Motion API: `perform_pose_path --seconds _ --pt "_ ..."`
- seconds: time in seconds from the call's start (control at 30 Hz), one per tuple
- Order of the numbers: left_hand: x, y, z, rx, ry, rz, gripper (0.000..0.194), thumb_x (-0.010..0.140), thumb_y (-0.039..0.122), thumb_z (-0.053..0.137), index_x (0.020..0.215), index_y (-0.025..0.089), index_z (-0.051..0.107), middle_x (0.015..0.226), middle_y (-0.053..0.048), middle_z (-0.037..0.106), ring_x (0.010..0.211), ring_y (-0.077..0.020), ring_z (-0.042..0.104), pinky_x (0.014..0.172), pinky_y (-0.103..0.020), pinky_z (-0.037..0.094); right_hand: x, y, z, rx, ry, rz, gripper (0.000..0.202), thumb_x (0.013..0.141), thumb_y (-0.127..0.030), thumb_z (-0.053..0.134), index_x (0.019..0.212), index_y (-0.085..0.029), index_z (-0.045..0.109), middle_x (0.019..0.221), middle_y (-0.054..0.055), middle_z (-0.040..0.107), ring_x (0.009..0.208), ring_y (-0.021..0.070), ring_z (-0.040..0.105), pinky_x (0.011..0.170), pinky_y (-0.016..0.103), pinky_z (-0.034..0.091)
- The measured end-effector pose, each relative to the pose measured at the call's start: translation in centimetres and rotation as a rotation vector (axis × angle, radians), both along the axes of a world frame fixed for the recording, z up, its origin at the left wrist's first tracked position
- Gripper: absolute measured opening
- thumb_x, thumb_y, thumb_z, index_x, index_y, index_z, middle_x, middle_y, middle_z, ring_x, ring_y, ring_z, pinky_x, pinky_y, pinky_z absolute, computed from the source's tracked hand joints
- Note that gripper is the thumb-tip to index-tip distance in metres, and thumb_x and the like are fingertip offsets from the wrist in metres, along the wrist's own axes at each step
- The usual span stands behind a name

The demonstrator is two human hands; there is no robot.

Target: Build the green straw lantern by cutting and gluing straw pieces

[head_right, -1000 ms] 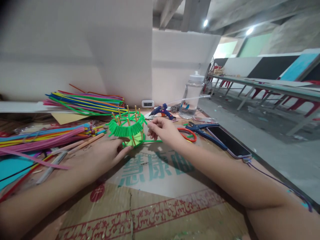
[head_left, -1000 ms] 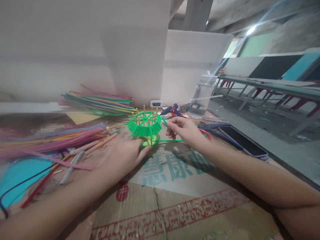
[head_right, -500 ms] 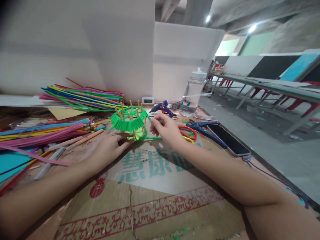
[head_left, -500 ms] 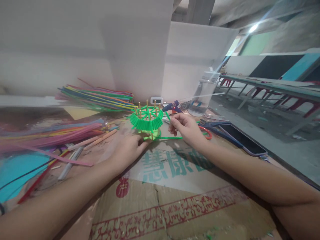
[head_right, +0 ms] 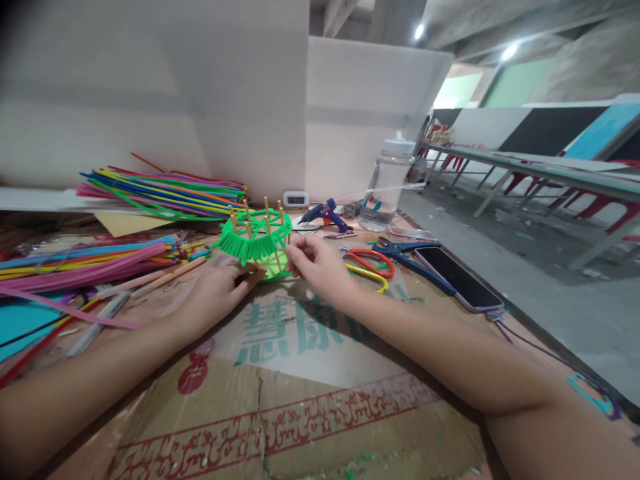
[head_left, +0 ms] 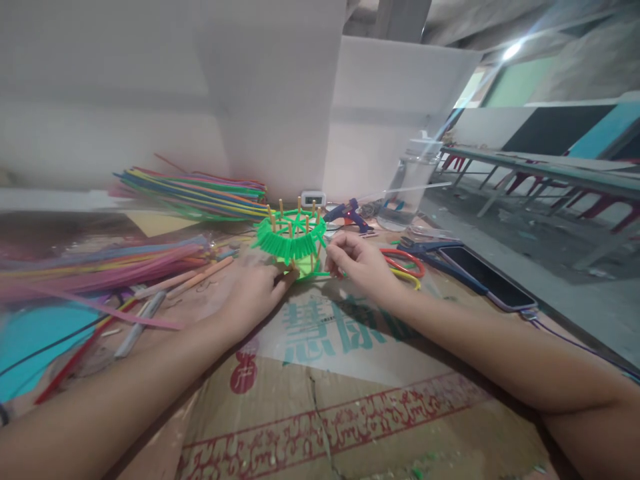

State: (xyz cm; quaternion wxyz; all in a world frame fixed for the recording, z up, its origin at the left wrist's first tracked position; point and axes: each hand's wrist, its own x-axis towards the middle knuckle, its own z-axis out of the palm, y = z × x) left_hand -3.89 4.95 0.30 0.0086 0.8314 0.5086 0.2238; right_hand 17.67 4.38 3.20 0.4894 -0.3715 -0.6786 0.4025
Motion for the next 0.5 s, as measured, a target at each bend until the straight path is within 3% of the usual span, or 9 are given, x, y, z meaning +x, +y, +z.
perform_pose_path --seconds 0.5 --pt "0.06 0.02 -0.08 -0.005 -0.022 -0.016 0.036 0.099 0.036 0.049 0.091 0.015 0.078 0.083 -0.012 0.075 0.072 -0.0236 0.067 0.061 -0.030 0.038 -0.72 0.21 -0.31 -0.011 0.000 -0.021 0.036 0.087 -0.055 0.062 0.081 -0.021 0.052 0.065 -0.002 0.062 0.055 0.0109 0.056 0.055 0.026 0.046"
